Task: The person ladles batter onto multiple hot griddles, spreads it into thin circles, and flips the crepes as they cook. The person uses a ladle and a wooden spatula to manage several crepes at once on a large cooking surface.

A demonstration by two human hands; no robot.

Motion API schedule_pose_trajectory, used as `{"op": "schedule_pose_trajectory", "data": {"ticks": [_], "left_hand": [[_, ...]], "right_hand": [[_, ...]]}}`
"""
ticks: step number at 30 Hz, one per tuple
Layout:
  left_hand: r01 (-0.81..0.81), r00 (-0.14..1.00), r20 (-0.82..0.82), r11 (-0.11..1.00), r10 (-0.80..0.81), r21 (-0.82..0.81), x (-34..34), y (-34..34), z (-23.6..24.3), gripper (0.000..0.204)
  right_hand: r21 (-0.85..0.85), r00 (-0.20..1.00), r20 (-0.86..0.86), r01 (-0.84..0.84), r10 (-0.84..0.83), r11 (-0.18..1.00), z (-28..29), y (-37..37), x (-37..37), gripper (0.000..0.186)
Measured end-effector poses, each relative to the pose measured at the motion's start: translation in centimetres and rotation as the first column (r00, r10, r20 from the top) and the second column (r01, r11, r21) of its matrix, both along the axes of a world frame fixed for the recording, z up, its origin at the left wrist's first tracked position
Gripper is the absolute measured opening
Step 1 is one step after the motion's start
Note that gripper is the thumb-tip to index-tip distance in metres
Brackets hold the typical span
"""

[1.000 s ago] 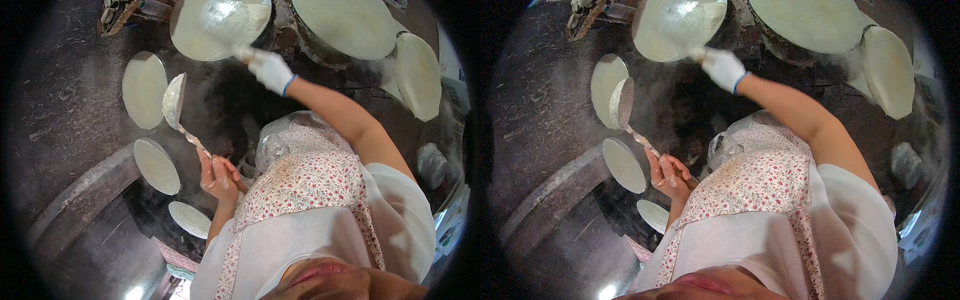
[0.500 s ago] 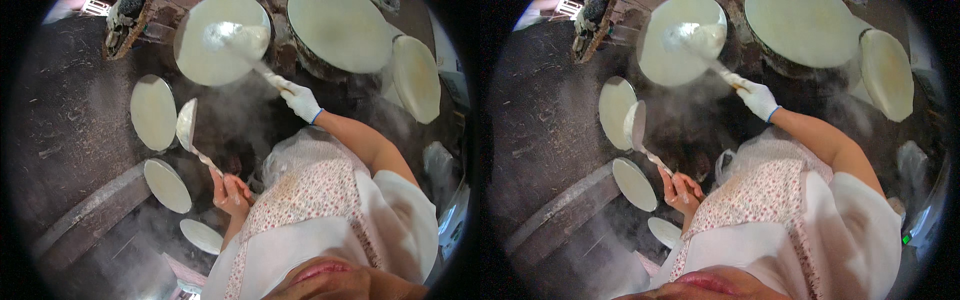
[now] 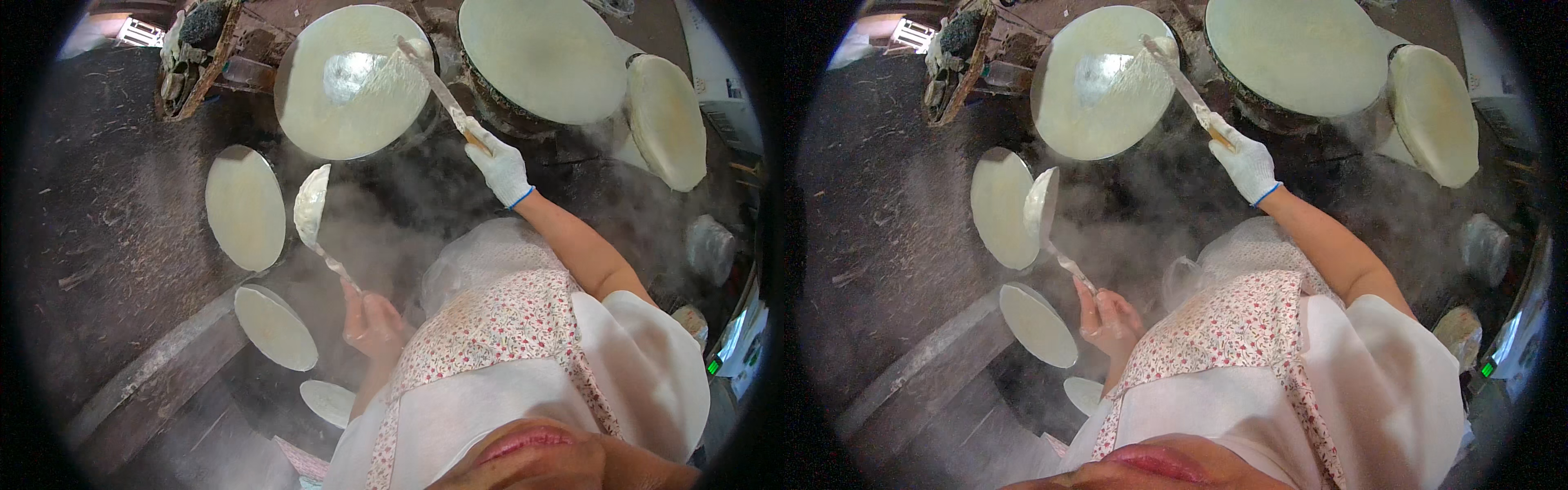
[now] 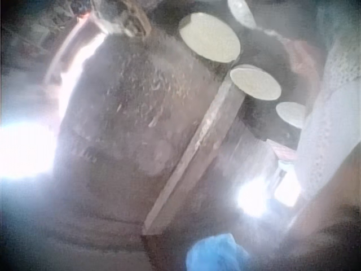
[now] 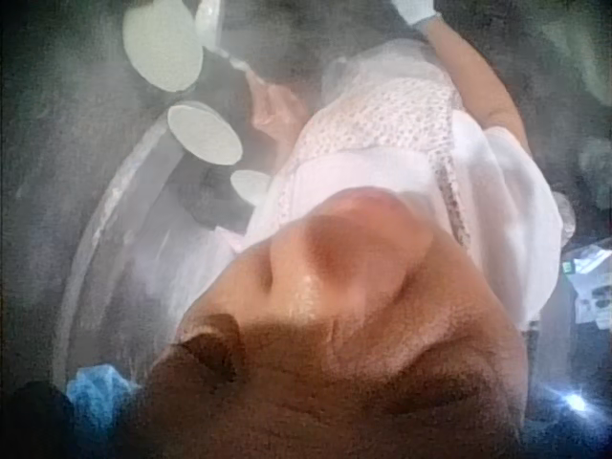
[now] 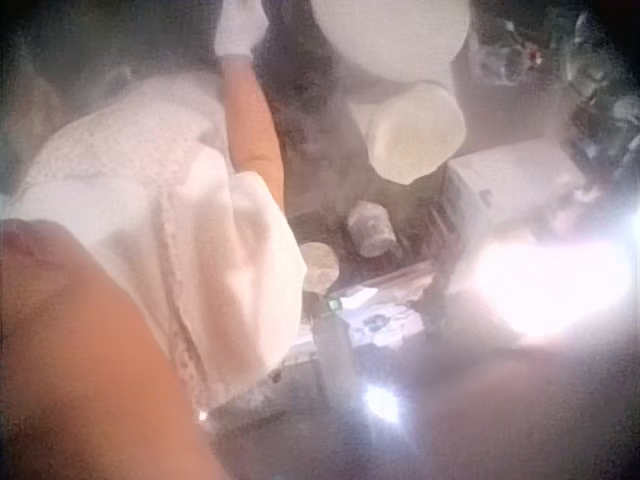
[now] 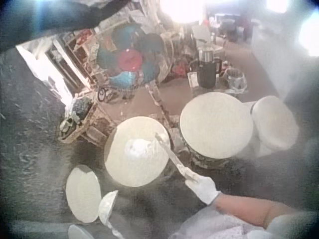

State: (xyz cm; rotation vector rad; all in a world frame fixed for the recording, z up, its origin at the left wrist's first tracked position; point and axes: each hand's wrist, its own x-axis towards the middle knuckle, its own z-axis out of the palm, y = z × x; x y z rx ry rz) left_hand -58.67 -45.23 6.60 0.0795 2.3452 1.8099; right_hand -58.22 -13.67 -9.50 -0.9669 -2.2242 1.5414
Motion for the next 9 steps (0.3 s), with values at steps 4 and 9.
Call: {"op": "schedule_pose_trajectory", "data": {"ticks": [4,9], "left_hand": [[0.050,0.999,0.010,0.993,-0.052,0.110,-1.0,-0.4,-0.8,0.052],[0.186,0.982,-0.076,0.969,-0.175,0.164,-1.2,-1.2,-2.3,0.053]], "right_hand": [[0.026,0.973,-0.207,0.113,-0.105,0.993,-2.9,2.8,-7.2,0.048],[-0.116,0.989,-0.093,-0.126,0.116,0.985,-0.8,1.8,-10.4,0.056]]}}
